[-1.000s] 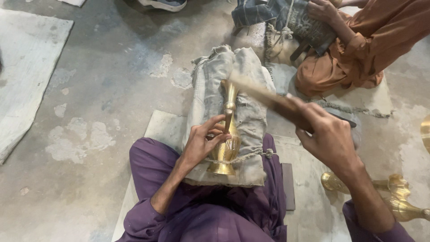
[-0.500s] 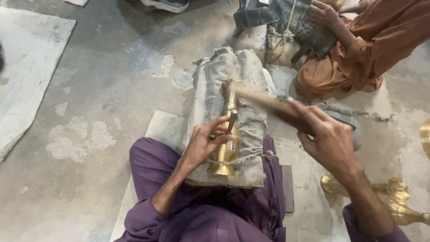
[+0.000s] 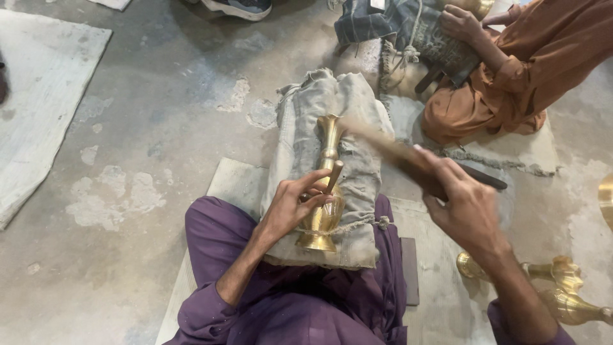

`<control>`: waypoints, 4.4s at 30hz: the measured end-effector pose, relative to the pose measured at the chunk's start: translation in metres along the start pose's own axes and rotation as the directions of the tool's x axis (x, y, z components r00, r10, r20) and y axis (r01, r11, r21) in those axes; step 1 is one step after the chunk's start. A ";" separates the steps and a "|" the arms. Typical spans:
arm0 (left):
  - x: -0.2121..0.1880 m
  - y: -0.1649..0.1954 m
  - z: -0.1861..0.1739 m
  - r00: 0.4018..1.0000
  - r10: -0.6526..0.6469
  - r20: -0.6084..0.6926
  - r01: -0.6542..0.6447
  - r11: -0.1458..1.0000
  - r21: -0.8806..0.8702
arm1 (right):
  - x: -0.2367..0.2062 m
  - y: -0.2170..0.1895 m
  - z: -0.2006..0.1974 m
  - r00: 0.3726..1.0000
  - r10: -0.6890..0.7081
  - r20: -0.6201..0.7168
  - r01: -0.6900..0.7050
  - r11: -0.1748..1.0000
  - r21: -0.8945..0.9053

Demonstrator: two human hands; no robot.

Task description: The person sits on the floor with a brass vase resting on a cloth-covered cushion and hammers a punch against the vase's surface with a wooden mallet, repositioning the punch to work different spots, decorating the vase body. Finished brass vases lie on the floor beside them.

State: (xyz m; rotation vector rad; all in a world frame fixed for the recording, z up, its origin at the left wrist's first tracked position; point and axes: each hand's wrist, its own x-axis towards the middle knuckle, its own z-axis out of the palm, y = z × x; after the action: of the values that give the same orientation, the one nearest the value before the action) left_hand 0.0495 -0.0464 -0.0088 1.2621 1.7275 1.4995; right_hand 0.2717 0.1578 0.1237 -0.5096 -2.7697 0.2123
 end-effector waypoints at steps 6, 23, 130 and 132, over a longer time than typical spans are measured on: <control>-0.002 0.000 0.000 1.000 0.001 -0.006 -0.001 1.000 -0.006 | -0.003 0.010 0.005 0.981 0.117 0.158 -0.092 0.984 -0.154; -0.009 -0.004 0.002 0.998 0.068 -0.016 -0.069 0.995 -0.066 | -0.018 0.017 0.007 0.999 0.023 0.046 -0.020 0.997 -0.072; -0.014 0.011 0.016 0.982 -0.010 -0.190 0.008 1.000 -0.013 | 0.009 -0.009 -0.017 0.994 -0.062 -0.094 0.068 0.995 0.068; -0.015 0.009 0.016 0.980 0.003 -0.198 -0.004 1.000 -0.006 | 0.011 -0.009 -0.017 0.992 -0.079 0.098 0.099 0.970 -0.222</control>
State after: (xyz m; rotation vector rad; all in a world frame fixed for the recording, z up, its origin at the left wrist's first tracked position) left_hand 0.0726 -0.0527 -0.0071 1.1450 1.8437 1.6803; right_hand 0.2645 0.1549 0.1447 -0.4374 -2.9126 -0.1064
